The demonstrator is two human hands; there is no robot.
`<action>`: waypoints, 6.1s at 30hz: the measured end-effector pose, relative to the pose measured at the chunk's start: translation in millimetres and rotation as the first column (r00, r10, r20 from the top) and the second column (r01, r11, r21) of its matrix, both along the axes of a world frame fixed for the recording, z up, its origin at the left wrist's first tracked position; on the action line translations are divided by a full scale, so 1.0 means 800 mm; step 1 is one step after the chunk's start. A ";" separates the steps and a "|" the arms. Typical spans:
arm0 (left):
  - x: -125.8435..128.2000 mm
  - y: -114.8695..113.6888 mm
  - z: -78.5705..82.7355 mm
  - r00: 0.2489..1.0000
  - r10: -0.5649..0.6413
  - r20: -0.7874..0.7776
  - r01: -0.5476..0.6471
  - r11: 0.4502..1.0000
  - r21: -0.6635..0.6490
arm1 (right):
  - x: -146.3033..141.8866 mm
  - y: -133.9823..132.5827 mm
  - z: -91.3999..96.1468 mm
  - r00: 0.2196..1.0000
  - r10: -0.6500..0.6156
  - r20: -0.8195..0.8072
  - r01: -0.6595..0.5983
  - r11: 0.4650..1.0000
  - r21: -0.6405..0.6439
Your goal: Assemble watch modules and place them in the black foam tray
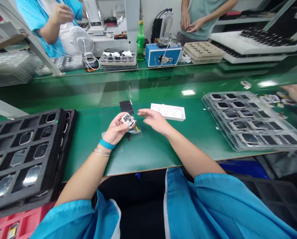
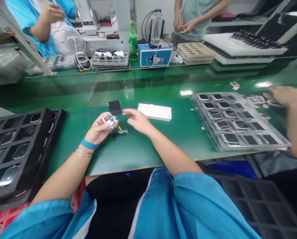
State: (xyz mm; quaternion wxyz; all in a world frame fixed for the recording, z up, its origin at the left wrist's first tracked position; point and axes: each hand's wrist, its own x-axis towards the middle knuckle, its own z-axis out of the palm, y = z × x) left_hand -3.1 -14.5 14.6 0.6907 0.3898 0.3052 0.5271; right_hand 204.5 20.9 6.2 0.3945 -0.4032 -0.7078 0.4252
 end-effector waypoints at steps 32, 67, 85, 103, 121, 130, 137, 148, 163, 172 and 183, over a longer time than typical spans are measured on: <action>0.003 -0.003 -0.006 0.971 -0.234 -0.049 0.227 0.967 -0.118 | -0.016 -0.028 0.025 0.931 0.118 -0.345 -0.142 0.989 -0.047; -0.018 0.017 -0.001 0.967 0.050 -0.251 -0.136 0.932 -0.337 | -0.053 -0.038 -0.027 0.936 -0.016 0.350 -0.059 0.978 0.202; -0.020 0.020 -0.004 0.958 0.048 -0.284 -0.149 0.927 -0.344 | -0.079 -0.046 -0.033 0.858 -0.038 0.512 -0.056 0.984 0.167; -0.004 0.014 0.003 0.917 0.091 -0.389 -0.215 0.933 -0.288 | -0.041 -0.044 0.001 0.995 -0.096 0.024 0.077 0.900 0.429; 0.013 0.002 0.002 0.931 -0.021 -0.364 -0.096 0.948 -0.302 | -0.048 -0.034 -0.013 0.990 -0.042 -0.135 0.048 0.998 0.044; 0.013 0.001 0.001 0.933 -0.027 -0.360 -0.091 0.947 -0.308 | -0.051 -0.036 -0.015 0.993 -0.059 -0.102 0.066 0.996 0.068; 0.012 0.003 -0.001 0.939 -0.013 -0.344 -0.101 0.945 -0.310 | -0.051 -0.040 -0.019 0.997 -0.083 0.005 0.081 0.983 0.166; 0.015 -0.001 0.003 0.942 0.028 -0.334 -0.138 0.941 -0.310 | -0.052 -0.032 -0.022 0.958 -0.250 0.141 0.188 0.918 0.350; 0.014 0.001 -0.006 0.960 -0.105 -0.260 0.022 0.953 -0.302 | -0.045 -0.026 -0.019 0.977 -0.213 0.000 0.208 0.951 0.231; 0.012 0.003 0.000 0.988 -0.037 -0.148 -0.028 0.912 -0.409 | -0.047 -0.034 -0.020 0.924 -0.241 0.296 0.028 0.815 0.578; 0.003 0.008 -0.009 0.990 -0.056 -0.129 0.011 0.944 -0.329 | -0.042 -0.025 -0.027 0.947 -0.141 0.289 -0.019 0.873 0.488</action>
